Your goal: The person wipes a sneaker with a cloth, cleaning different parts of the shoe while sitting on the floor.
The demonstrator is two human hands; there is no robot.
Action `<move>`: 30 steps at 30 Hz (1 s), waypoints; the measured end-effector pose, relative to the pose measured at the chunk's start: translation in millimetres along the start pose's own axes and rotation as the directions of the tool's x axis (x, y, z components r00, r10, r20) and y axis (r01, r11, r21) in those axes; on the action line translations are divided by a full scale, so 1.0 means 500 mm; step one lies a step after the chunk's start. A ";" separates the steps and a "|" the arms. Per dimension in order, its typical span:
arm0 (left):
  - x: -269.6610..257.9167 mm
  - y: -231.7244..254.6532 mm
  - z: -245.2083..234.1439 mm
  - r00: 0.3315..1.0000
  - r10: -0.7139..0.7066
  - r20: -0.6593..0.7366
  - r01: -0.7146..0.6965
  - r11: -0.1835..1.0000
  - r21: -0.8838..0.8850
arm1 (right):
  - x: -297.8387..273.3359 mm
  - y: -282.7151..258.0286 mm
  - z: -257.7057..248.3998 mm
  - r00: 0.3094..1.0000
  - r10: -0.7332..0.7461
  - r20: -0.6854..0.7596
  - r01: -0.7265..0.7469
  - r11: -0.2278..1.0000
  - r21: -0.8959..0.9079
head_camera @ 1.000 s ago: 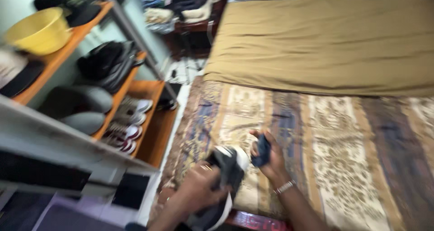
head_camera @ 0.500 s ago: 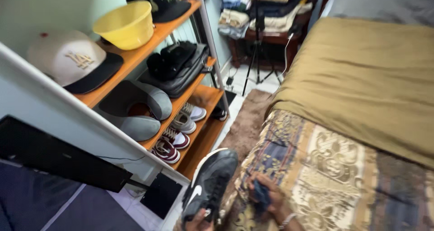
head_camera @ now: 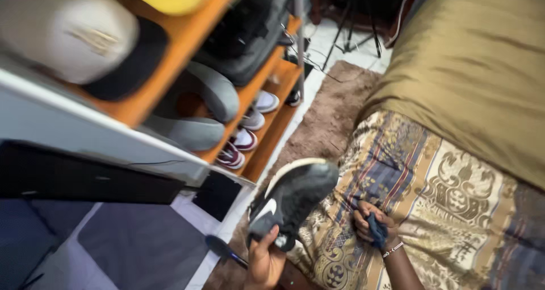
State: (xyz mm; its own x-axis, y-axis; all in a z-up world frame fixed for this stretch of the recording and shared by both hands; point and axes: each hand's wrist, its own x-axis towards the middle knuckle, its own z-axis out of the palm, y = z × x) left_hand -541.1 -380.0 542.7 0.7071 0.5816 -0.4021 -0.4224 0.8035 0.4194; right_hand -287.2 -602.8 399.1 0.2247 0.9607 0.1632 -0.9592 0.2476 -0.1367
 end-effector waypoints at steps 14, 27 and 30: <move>-0.228 0.157 0.310 0.957 -0.256 -0.135 0.250 0.966 -0.059 | 0.103 0.150 0.577 0.508 -0.219 -0.833 0.056 0.974 -0.221; -0.467 0.102 0.472 0.977 0.011 -0.213 -0.045 0.987 -0.153 | -0.119 0.081 0.797 0.606 -0.224 -0.763 -0.255 0.854 -0.453; -0.461 0.101 0.464 0.990 0.033 -0.138 -0.073 0.952 -0.298 | -0.084 0.010 0.806 0.692 -0.295 -0.659 -0.154 0.831 -0.534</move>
State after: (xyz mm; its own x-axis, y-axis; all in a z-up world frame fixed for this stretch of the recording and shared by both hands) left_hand -593.9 -502.7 845.3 0.6078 0.6198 -0.4964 -0.6227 0.7599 0.1863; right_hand -370.8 -692.5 785.2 0.5518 0.6744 -0.4907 -0.7401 0.1247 -0.6608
